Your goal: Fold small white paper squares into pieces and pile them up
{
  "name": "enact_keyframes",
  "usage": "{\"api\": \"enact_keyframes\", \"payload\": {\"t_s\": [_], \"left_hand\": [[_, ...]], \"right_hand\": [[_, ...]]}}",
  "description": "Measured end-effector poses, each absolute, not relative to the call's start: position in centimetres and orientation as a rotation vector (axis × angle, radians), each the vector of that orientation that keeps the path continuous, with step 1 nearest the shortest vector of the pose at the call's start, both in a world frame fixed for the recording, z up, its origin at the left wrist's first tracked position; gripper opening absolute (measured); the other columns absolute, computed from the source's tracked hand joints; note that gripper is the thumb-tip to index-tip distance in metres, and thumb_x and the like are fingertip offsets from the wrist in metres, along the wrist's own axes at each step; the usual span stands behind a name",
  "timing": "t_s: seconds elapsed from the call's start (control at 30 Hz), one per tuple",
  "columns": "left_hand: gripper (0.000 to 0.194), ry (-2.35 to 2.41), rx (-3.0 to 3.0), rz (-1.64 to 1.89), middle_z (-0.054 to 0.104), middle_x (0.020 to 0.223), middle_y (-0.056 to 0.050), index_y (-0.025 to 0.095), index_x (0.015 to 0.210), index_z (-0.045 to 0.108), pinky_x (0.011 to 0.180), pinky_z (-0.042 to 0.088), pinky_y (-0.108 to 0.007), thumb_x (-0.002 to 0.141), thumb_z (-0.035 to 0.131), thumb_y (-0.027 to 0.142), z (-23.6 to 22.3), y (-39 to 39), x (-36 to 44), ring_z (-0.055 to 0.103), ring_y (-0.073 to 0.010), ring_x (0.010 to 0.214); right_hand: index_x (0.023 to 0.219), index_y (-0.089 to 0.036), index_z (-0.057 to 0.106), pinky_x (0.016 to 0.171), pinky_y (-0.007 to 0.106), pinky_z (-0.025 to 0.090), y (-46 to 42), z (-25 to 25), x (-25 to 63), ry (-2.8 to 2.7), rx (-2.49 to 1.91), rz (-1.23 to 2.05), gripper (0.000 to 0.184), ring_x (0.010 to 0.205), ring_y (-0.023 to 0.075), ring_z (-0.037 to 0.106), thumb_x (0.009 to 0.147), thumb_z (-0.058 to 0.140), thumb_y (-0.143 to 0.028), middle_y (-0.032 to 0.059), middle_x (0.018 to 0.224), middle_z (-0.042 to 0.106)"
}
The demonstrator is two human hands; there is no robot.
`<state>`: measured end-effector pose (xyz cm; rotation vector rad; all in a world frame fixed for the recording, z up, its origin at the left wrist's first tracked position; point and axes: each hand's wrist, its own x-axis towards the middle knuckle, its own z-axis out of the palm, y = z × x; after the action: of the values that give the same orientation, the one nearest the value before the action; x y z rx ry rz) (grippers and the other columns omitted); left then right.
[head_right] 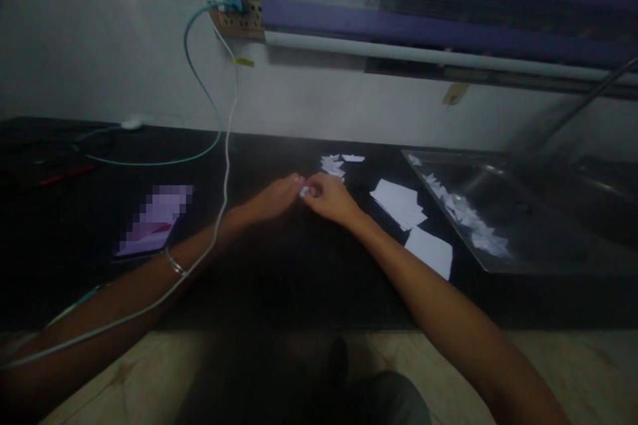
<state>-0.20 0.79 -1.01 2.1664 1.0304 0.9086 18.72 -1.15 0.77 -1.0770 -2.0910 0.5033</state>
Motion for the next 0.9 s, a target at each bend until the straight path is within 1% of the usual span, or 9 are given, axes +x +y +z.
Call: {"api": "enact_keyframes", "payload": {"t_s": [0.1,0.2,0.33,0.43,0.5,0.6,0.73,0.8,0.9], "left_hand": [[0.023,1.052,2.239,0.865,0.052,0.069,-0.001,0.02,0.088,0.055,0.068,0.04,-0.029,0.103,0.047,0.036,-1.14,0.6,-0.2,0.053,-0.0177,0.067],[0.019,1.054,2.304,0.87,0.053,0.073,-0.002,0.02,0.093,0.056,0.067,0.039,-0.029,0.103,0.045,0.033,-1.25,0.45,-0.37,0.052,-0.0178,0.067],[0.013,0.993,2.313,0.955,0.059,0.084,-0.006,0.02,0.096,0.057,0.068,0.04,-0.029,0.099,0.05,0.031,-1.41,0.37,-0.5,0.055,-0.0178,0.07],[0.019,1.001,2.262,0.973,0.058,0.079,-0.005,0.02,0.095,0.057,0.066,0.039,-0.028,0.101,0.047,0.036,-1.35,0.28,-0.39,0.056,-0.0178,0.069],[0.024,1.01,2.226,0.989,0.058,0.076,-0.004,0.021,0.093,0.056,0.064,0.039,-0.027,0.102,0.045,0.04,-1.18,0.21,-0.28,0.056,-0.0176,0.069],[0.032,0.988,2.175,1.015,0.06,0.075,-0.003,0.02,0.087,0.057,0.062,0.038,-0.026,0.101,0.047,0.047,-0.82,0.23,-0.21,0.056,-0.0163,0.068],[0.055,1.06,2.026,1.029,0.053,0.06,0.0,0.019,0.069,0.053,0.053,0.035,-0.025,0.104,0.032,0.057,-0.47,0.33,-0.31,0.049,-0.0131,0.054],[0.056,1.045,2.035,1.049,0.051,0.058,0.002,0.018,0.069,0.055,0.052,0.034,-0.025,0.104,0.033,0.056,-0.44,0.3,-0.37,0.047,-0.0122,0.053],[0.047,0.975,2.107,1.022,0.055,0.061,0.001,0.017,0.075,0.06,0.054,0.036,-0.023,0.104,0.041,0.048,-0.55,0.16,-0.39,0.05,-0.0117,0.055]], "right_hand": [[0.072,-0.019,0.067,0.063,0.031,0.035,-0.8,0.46,18.83,-2.044,-1.027,0.791,0.01,0.062,0.0133,0.046,0.078,0.063,-0.025,-0.0013,0.064,0.056],[0.074,-0.019,0.071,0.063,0.031,0.037,-0.61,0.25,18.9,-1.914,-0.983,1.064,0.012,0.062,0.0131,0.049,0.077,0.069,-0.031,-0.0004,0.067,0.061],[0.074,-0.02,0.072,0.059,0.03,0.039,-0.75,0.33,18.87,-1.774,-1.006,1.249,0.011,0.058,0.0117,0.05,0.078,0.071,-0.031,-0.0007,0.067,0.062],[0.07,-0.02,0.07,0.058,0.029,0.041,-0.98,0.57,18.8,-1.715,-0.985,1.349,0.015,0.058,0.0109,0.051,0.078,0.073,-0.032,-0.0014,0.065,0.06],[0.069,-0.019,0.069,0.058,0.028,0.041,-1.07,0.67,18.78,-1.675,-0.971,1.403,0.018,0.06,0.0108,0.052,0.078,0.075,-0.034,-0.0014,0.065,0.06],[0.073,-0.019,0.07,0.058,0.027,0.042,-0.99,0.59,18.88,-1.624,-0.95,1.415,0.021,0.061,0.0104,0.053,0.077,0.079,-0.038,-0.0011,0.067,0.062],[0.075,-0.019,0.073,0.056,0.026,0.042,-0.65,0.28,19.09,-1.592,-0.954,1.374,0.024,0.059,0.0097,0.052,0.077,0.081,-0.041,-0.0012,0.066,0.062],[0.074,-0.019,0.072,0.055,0.026,0.042,-0.57,0.24,19.14,-1.595,-0.956,1.366,0.025,0.058,0.0097,0.052,0.078,0.08,-0.042,-0.0012,0.064,0.062],[0.07,-0.019,0.07,0.054,0.025,0.042,-0.67,0.34,19.07,-1.613,-0.941,1.357,0.026,0.057,0.0098,0.053,0.077,0.08,-0.042,-0.0008,0.063,0.062]]}}
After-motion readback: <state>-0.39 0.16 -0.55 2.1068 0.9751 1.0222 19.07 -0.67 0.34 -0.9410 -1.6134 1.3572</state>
